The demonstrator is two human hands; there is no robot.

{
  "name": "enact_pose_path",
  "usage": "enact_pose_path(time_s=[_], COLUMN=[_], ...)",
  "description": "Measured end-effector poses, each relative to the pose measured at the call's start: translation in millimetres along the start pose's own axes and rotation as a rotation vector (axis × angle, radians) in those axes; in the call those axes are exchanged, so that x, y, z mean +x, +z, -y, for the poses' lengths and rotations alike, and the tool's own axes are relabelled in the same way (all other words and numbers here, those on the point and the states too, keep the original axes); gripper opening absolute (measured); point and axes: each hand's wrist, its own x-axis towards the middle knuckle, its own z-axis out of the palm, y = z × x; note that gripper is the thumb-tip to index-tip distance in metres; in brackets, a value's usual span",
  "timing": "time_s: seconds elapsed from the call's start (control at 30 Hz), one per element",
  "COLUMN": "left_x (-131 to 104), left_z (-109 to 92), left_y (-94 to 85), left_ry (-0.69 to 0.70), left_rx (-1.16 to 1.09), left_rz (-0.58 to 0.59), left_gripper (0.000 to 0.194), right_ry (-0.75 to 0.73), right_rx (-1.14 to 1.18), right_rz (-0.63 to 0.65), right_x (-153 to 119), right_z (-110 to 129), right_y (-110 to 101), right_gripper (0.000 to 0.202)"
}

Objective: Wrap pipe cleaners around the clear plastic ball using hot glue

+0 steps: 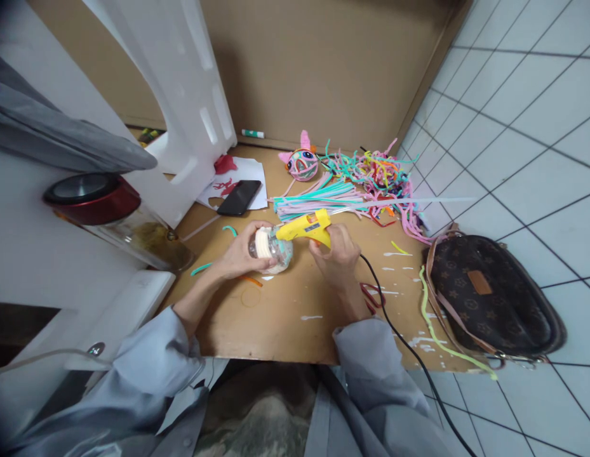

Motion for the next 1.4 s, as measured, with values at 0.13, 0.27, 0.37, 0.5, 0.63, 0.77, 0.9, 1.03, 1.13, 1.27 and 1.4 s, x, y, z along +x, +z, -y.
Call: enact_pose_path(time_s=[0.13, 0.27, 0.37, 0.5, 0.63, 0.77, 0.9, 1.03, 1.13, 1.27, 1.4], left_x=[0.2, 0.4, 0.4, 0.3, 0.2, -0.1, -0.5, -0.2, 0.3, 0.7, 0.8], left_z=[0.5, 1.4, 1.8, 2.9, 3.6, 2.3, -0.2, -0.7, 0.7, 2.6, 2.7], left_y=[0.3, 0.6, 0.4, -0.2, -0.8, -0.5, 0.3, 0.3, -0.3, -1.0, -1.2], left_ry=[0.001, -0.001, 0.006, 0.006, 0.008, 0.010, 0.006, 0.002, 0.005, 0.023, 0.033], left_rx=[0.000, -0.004, -0.005, 0.012, 0.022, 0.018, -0.003, 0.010, 0.018, 0.053, 0.070], left_rz=[0.001, 0.003, 0.003, 0.004, 0.001, 0.000, 0.006, 0.004, 0.001, -0.013, -0.014], left_gripper=[0.076, 0.077, 0.077, 0.078, 0.078, 0.076, 0.076, 0.077, 0.078, 0.077, 0.077], right_ry=[-0.023, 0.009, 0.019, 0.062, 0.059, 0.053, 0.111, 0.187, 0.306, 0.568, 0.674], right_rx=[-0.015, -0.036, -0.031, -0.021, 0.035, 0.033, 0.017, 0.025, -0.015, -0.227, -0.416], right_rz=[-0.014, -0.003, 0.011, 0.040, 0.020, 0.023, 0.039, 0.072, 0.133, 0.359, 0.643], right_x=[0.2, -0.7, -1.5, -1.6, -1.7, -1.9, -1.0, -0.6, -0.9, -1.9, -4.4], right_z=[0.3, -0.2, -0.4, -0.4, -0.8, -1.3, -0.8, 0.4, -0.1, -7.5, -19.1], right_y=[0.3, 0.6, 1.1, 1.6, 2.2, 2.1, 1.5, 2.9, 4.4, 4.3, 1.6], right_gripper=[0.015, 0.013, 0.011, 0.010, 0.012, 0.012, 0.014, 0.019, 0.026, 0.035, 0.038])
